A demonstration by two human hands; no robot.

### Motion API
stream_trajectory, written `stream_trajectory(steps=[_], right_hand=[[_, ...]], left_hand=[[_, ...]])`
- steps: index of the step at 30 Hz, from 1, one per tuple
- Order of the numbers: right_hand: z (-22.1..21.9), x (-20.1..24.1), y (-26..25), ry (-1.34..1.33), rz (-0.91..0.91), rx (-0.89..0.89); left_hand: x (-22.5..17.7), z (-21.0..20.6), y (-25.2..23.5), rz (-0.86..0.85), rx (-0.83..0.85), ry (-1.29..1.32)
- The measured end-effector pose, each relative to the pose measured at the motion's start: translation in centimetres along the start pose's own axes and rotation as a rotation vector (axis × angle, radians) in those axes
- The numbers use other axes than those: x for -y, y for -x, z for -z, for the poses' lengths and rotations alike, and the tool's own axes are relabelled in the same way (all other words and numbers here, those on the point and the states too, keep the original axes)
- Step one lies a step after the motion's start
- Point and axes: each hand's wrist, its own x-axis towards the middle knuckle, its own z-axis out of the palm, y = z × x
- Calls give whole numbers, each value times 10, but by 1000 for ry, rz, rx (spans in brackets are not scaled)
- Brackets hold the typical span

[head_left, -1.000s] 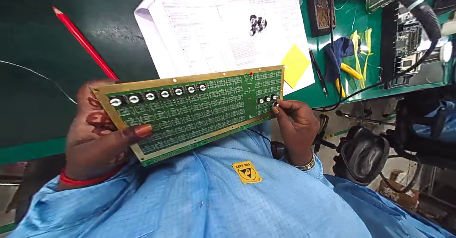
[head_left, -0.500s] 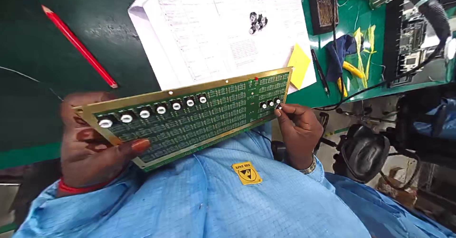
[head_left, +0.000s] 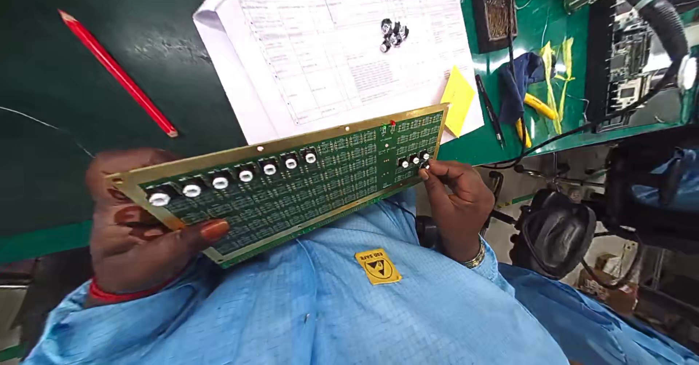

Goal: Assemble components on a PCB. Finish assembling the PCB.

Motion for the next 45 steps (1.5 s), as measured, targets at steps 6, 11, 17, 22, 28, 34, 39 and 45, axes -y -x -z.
stream_trajectory(steps=[6,11,17,22,28,34,39,45], right_hand=[[3,-1,2,-98,-64,0],[4,0,3,-196,-112,-30],[4,-1,4,-267,-145,-63],[5,-2,5,-301,-147,-64],[7,2,2,-204,-116,-24],[8,6,-1,-186,-170,-1],[9,10,-4,-204,-226,-7],[9,11,-5,-246,-257,-18]], left_hand=[[-11,-13,2,-42,7,6],[-22,-14,17,-73,-25,-44],[-39,-25,23,-60,-40,-148],[-40,-27,27,-93,-56,-166],[-42,-29,31,-90,-83,-193],[-38,-31,31,-87,-119,-166],[-37,-31,33,-78,-163,-209],[-40,-42,31,-75,-222,-203]])
